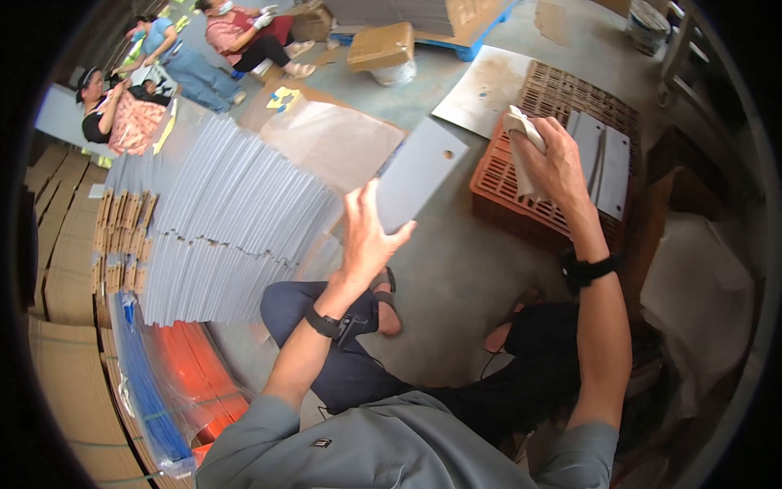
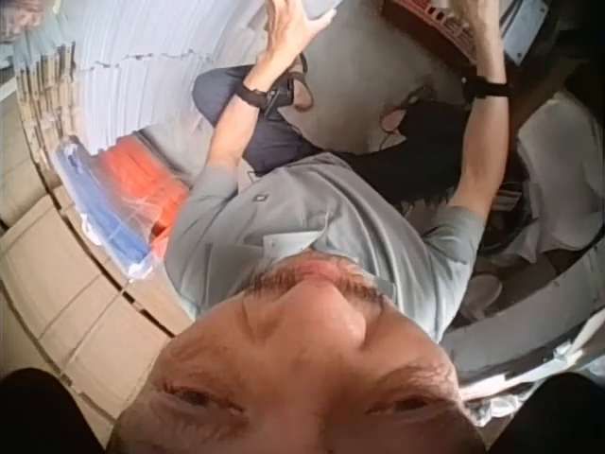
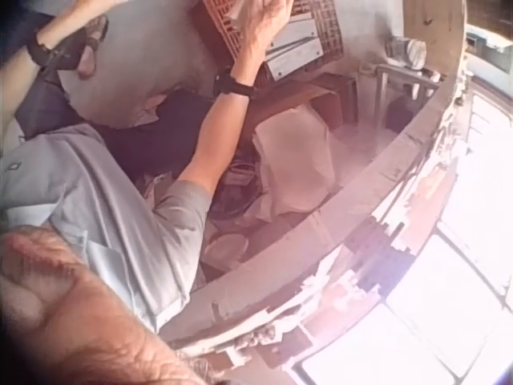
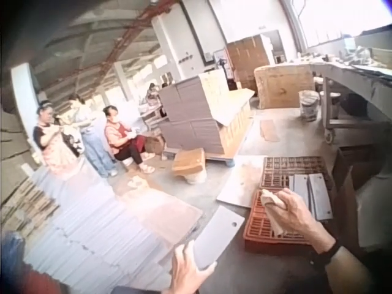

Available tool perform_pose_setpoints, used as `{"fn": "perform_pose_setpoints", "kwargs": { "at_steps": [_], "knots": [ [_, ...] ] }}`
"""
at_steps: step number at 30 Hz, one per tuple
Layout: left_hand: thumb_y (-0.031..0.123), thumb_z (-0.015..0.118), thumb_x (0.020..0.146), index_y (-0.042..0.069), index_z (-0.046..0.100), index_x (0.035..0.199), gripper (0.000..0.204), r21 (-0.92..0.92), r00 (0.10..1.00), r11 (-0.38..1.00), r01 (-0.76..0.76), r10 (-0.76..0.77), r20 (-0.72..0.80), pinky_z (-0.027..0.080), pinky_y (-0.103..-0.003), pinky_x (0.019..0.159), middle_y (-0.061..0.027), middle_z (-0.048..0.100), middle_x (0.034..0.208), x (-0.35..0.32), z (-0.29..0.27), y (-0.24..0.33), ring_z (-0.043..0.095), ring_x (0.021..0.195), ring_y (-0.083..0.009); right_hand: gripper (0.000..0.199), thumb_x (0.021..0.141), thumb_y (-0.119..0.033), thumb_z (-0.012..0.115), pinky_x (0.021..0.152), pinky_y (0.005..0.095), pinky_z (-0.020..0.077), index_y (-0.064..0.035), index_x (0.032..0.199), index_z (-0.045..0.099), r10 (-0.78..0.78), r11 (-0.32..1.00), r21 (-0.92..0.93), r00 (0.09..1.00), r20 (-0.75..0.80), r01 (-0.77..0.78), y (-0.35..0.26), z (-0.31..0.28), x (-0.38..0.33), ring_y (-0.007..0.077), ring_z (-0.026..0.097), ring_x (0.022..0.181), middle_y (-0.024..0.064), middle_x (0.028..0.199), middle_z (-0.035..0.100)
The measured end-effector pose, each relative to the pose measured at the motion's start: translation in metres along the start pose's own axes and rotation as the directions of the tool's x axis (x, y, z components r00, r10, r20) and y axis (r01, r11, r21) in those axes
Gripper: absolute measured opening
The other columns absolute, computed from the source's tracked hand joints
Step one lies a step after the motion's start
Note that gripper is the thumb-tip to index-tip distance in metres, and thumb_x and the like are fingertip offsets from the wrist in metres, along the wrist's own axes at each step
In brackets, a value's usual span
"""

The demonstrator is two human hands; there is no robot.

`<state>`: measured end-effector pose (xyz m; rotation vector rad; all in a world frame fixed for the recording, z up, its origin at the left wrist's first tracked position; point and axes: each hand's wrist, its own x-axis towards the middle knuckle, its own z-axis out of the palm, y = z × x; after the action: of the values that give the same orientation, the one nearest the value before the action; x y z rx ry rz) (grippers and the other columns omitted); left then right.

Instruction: Sanding the edges of white furniture panels and wiping them clean with a cloth in a factory workshop.

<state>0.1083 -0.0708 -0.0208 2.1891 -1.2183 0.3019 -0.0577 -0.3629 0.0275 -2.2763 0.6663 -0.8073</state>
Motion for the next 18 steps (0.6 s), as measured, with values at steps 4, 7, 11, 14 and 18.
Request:
{"fn": "perform_pose_setpoints", "kwargs": {
  "at_steps": [4,7,11,14,18],
  "knots": [
    [0.027,0.090,0.071,0.003,0.032,0.150,0.101,-0.141,0.970,0.990,0.005,0.029,0.240,0.047,-0.050,0.100,-0.0230,0.042,0.130,-0.006,-0.002,0.023,0.051,0.117,-0.0432,0.028,0.093,-0.020,0.072,0.079,0.0419,0.0520,0.0003,0.112,0.069,-0.167,0.985,0.077,0.974,0.152,0.157,-0.025,0.014,0.002,0.0319,0.064,0.087,0.0150,0.095,0.062],
    [0.028,0.090,0.071,0.004,0.031,0.151,0.102,-0.214,0.928,0.977,0.026,0.056,0.369,0.048,-0.048,0.102,-0.0219,0.042,0.130,-0.010,-0.020,0.036,0.052,0.119,-0.0412,0.027,0.094,-0.019,0.070,0.080,0.0432,0.0537,0.0027,0.110,0.068,-0.006,0.996,-0.089,0.994,0.106,0.016,0.019,0.011,0.019,0.0356,0.067,0.089,0.0186,0.100,0.065],
    [0.027,0.090,0.071,0.006,0.030,0.153,0.104,-0.216,0.860,0.976,0.030,0.085,0.503,0.050,-0.047,0.101,-0.0204,0.041,0.131,0.000,-0.045,0.036,0.054,0.118,-0.0392,0.028,0.094,-0.020,0.069,0.079,0.0430,0.0545,0.0017,0.111,0.068,0.027,0.985,-0.173,0.983,0.184,0.005,0.067,0.009,0.043,0.0359,0.068,0.089,0.0192,0.102,0.065],
    [0.027,0.091,0.070,0.003,0.033,0.151,0.103,-0.221,0.832,0.975,0.027,0.100,0.546,0.051,-0.045,0.099,-0.0202,0.042,0.131,0.011,-0.041,0.025,0.055,0.116,-0.0380,0.028,0.095,-0.021,0.069,0.081,0.0432,0.0537,0.0013,0.110,0.068,0.068,0.976,-0.217,0.983,0.173,-0.029,0.097,0.022,0.059,0.0368,0.067,0.089,0.0189,0.102,0.065],
    [0.028,0.091,0.068,-0.001,0.037,0.149,0.102,-0.199,0.780,0.980,0.018,0.111,0.616,0.049,-0.045,0.100,-0.0205,0.042,0.126,0.031,-0.028,0.012,0.053,0.112,-0.0382,0.034,0.095,-0.026,0.066,0.090,0.0431,0.0512,-0.0010,0.117,0.066,0.145,0.935,-0.350,0.963,0.226,-0.059,0.155,0.054,0.080,0.0391,0.064,0.104,0.0189,0.112,0.065]
  ]
}}
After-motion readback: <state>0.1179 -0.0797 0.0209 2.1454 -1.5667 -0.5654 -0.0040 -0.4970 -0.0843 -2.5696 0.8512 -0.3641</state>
